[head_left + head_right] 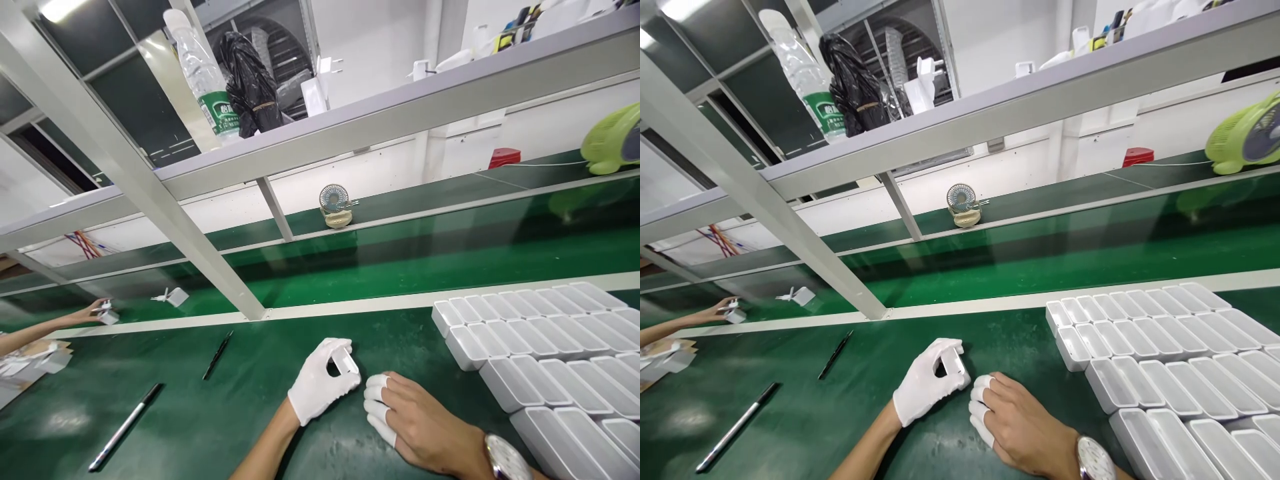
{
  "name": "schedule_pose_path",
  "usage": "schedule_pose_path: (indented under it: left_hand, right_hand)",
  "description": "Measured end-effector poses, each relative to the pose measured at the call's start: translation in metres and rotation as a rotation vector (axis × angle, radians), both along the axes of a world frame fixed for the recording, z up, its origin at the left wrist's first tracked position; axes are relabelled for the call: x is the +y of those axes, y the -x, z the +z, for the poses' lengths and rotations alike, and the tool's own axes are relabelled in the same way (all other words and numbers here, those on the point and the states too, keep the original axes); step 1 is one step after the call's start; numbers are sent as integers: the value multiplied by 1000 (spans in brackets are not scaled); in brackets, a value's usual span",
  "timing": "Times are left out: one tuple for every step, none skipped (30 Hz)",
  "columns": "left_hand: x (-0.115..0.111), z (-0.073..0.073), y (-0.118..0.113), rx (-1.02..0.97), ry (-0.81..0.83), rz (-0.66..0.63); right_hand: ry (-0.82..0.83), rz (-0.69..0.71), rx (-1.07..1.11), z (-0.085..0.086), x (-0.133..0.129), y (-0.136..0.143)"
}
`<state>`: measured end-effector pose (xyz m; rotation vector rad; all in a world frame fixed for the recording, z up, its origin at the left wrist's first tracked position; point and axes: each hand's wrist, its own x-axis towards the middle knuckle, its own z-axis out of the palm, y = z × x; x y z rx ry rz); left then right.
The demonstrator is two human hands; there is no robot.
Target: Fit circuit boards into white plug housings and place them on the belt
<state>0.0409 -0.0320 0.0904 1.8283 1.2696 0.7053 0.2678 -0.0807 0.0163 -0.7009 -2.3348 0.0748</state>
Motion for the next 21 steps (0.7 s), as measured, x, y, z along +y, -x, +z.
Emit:
schedule_pose_path:
  left_hand:
    - [0,0,1,9,-24,-22]
    - [0,-1,2,26,-58,-41]
    - [-1,-1,3,48,-94,-48]
    - [-1,-2,2,72,-126,-42]
    - [-1,-3,1,98,-152,-20]
    - [-2,-4,-1,125,-172,13]
    - [-2,-5,-2,151,-187,54]
    - [-2,-7,-4,173,-197,93]
    - [-2,-8,-6,188,-201,122]
    - [-2,-10,-7,196,-197,142]
    - [-1,-11,-8,195,-182,153]
    - [0,-13,-9,188,-158,159]
    - [1,-14,-9,178,-129,165]
    - [3,-15,-9,167,-99,171]
    - [4,-15,-9,155,-70,173]
    - [6,-16,-9,142,-45,174]
    - [7,-16,-9,131,-23,171]
    - [9,-16,-9,124,-4,165]
    - [11,-15,-9,122,11,155]
    - [13,-15,-9,126,20,144]
    - [15,-14,-9,138,24,132]
  right_hand:
    - [-5,7,-1,0,0,0]
    - [-11,13,-1,0,0,0]
    - [-17,16,-4,0,-1,0]
    - [-21,20,-12,1,-1,0]
    - [-25,27,-24,2,-1,0]
    - [-28,34,-38,3,-1,0]
    - [-31,41,-53,5,-1,0]
    - [-33,49,-67,7,-2,0]
    - [-34,57,-77,9,-2,0]
    - [-36,67,-81,11,-2,0]
    - [-36,77,-79,13,-3,1]
    - [-34,85,-72,15,-3,2]
    - [-30,93,-63,17,-4,3]
    - [-26,99,-53,20,-5,4]
    - [-23,105,-45,22,-6,5]
    - [-21,106,-41,24,-7,6]
    - [-23,105,-40,25,-7,7]
    - [-26,104,-41,26,-8,7]
    - [-34,100,-40,26,-9,9]
    - [-44,95,-38,25,-9,10]
    - [-59,87,-34,23,-9,12]
